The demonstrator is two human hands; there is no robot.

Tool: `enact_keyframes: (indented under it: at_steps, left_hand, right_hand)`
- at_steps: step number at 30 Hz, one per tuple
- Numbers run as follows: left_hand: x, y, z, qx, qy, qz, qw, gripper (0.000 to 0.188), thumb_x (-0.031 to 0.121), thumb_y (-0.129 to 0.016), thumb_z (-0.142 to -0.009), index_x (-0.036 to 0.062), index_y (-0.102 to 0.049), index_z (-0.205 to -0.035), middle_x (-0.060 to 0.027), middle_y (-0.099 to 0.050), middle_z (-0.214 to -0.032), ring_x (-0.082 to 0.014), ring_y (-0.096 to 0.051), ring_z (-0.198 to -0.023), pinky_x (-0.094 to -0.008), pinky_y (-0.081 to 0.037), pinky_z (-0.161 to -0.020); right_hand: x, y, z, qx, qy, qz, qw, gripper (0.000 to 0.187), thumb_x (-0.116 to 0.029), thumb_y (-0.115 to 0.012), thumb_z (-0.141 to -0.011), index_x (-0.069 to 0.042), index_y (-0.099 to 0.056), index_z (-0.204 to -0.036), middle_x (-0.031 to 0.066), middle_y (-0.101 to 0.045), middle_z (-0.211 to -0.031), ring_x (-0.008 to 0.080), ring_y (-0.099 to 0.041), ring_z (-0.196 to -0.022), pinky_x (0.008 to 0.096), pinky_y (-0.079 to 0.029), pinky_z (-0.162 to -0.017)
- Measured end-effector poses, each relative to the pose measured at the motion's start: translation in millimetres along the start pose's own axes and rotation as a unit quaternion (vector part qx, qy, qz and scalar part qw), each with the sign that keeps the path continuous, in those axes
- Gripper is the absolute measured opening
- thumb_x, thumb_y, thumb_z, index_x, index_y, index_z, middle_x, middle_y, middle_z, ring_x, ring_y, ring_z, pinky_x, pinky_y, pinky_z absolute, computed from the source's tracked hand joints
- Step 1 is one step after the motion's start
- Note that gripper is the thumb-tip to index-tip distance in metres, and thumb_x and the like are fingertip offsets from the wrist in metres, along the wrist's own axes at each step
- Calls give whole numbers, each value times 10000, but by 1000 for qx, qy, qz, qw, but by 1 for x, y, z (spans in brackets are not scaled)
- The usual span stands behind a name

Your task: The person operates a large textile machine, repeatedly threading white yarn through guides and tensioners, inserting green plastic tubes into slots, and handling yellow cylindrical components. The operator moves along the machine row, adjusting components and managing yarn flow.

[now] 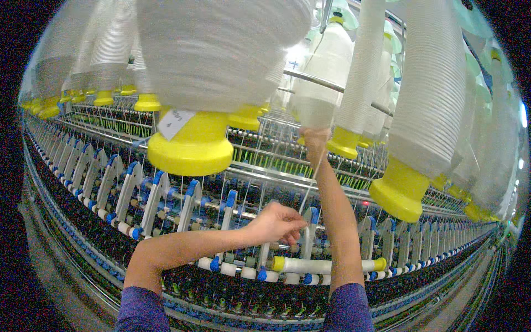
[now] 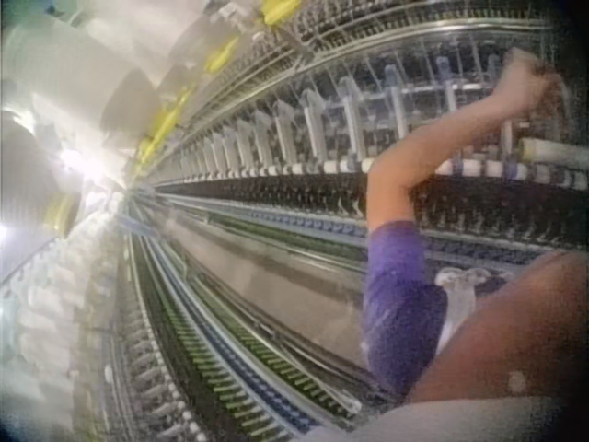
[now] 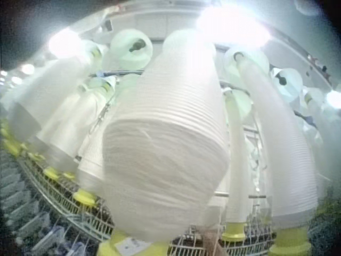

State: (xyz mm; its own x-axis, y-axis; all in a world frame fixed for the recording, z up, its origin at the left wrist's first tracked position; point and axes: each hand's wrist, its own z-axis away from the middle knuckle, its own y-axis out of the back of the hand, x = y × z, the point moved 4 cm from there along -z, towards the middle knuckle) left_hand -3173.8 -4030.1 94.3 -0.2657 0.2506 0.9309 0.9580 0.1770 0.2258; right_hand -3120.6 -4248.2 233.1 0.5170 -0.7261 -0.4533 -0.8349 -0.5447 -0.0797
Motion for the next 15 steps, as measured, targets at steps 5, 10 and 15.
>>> enact_keyframes:
  at_steps: [5,10,15]
  left_hand:
    - [-1,22,-34,63,-51,-27,996,224,170,-583,-880,-44,-646,-886,-94,-644,-676,-141,-632,-571,-263,-511,-509]
    - [58,72,-105,272,-184,25,944,171,154,-634,-827,-3,-684,-780,-89,-667,-707,-139,-631,-607,-263,-502,-530]
    - [169,112,-180,145,-449,441,763,182,141,-629,-833,53,-555,-974,-65,-627,-906,-147,-614,-719,-267,-487,-614]
  right_hand:
    - [-5,3,-61,15,-89,161,983,256,-41,-691,-648,40,-620,-880,104,-644,-787,201,-608,-697,312,-499,-622]
    - [30,3,-43,-33,-81,58,995,324,-117,-694,-746,53,-583,-1000,92,-639,-877,202,-615,-764,284,-496,-722]
    - [58,-2,52,-98,-120,113,981,508,-202,-722,-735,34,-542,-1147,168,-627,-1020,222,-603,-944,328,-490,-791]
